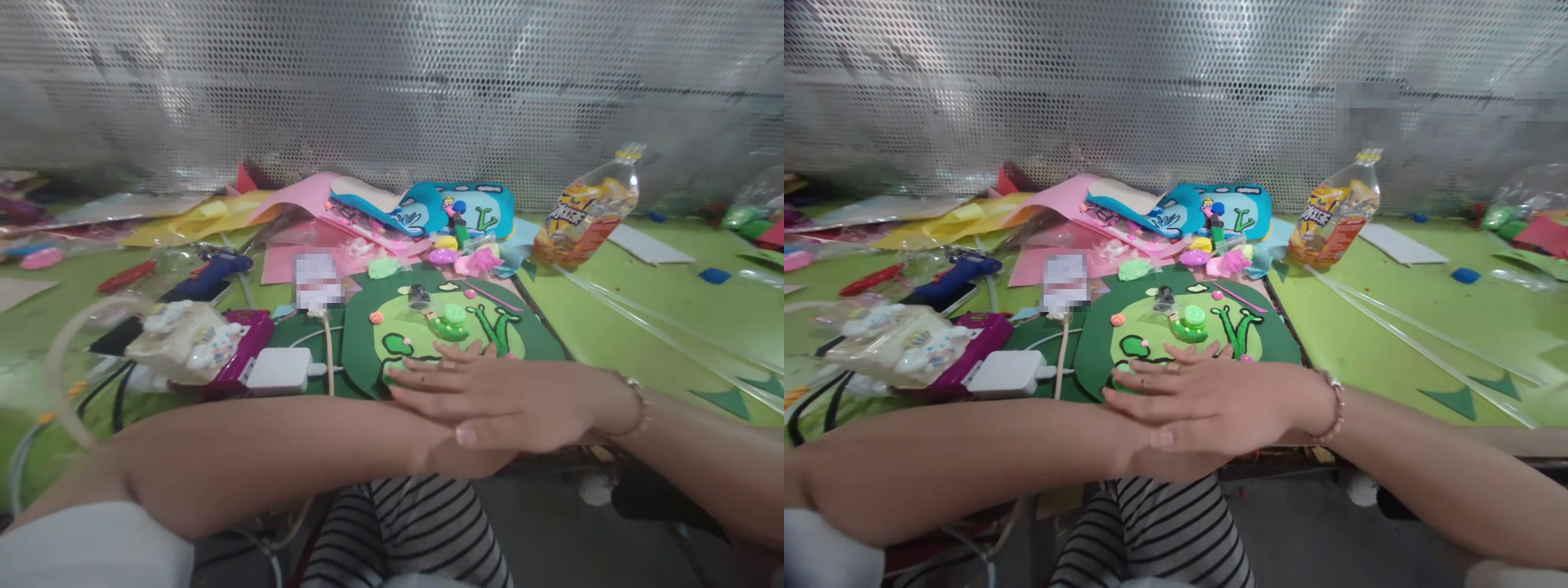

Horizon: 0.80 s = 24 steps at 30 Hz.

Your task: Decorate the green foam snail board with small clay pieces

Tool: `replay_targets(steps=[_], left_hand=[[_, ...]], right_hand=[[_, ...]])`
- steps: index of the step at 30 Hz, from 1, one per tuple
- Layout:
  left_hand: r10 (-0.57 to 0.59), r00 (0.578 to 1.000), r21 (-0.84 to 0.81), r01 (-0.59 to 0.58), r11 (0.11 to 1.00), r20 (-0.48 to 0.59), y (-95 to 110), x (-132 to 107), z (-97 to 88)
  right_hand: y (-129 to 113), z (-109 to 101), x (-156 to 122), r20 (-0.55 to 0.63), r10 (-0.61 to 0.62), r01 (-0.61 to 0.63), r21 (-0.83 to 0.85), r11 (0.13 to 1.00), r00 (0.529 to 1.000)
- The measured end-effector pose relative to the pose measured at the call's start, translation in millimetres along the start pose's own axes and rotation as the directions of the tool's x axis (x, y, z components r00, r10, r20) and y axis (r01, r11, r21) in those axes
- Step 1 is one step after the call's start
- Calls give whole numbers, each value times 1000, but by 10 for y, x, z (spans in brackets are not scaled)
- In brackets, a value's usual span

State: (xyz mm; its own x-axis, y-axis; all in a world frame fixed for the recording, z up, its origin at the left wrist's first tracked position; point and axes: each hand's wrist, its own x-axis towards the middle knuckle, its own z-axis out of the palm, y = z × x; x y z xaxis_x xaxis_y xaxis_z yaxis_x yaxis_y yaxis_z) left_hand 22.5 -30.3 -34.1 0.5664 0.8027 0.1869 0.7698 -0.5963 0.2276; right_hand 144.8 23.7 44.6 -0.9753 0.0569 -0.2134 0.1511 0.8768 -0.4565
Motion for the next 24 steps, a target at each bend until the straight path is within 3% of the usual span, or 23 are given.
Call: replay_targets(steps=[2, 6, 9, 15, 24], left_hand=[[17, 999, -13, -17, 1000, 49, 6, 6, -9], [100, 987, -73, -91, 993, 127, 31, 56, -16], [62, 987, -87, -49, 995, 146, 41, 79, -49], [190, 975, -121, -176, 977, 111, 0, 97, -205], [185, 973, -69, -177, 982, 135, 1, 112, -264]], right_hand=[[-21, 6, 2, 6, 2, -2, -10, 1000, 1000], [65, 37, 9, -119, 132, -135, -23, 991, 984], [129, 43, 32, -129, 107, -112, -30, 993, 986], [177, 32, 96, -174, 124, -123, 12, 992, 977], [363, 96, 58, -218, 88, -83, 31, 996, 972]])
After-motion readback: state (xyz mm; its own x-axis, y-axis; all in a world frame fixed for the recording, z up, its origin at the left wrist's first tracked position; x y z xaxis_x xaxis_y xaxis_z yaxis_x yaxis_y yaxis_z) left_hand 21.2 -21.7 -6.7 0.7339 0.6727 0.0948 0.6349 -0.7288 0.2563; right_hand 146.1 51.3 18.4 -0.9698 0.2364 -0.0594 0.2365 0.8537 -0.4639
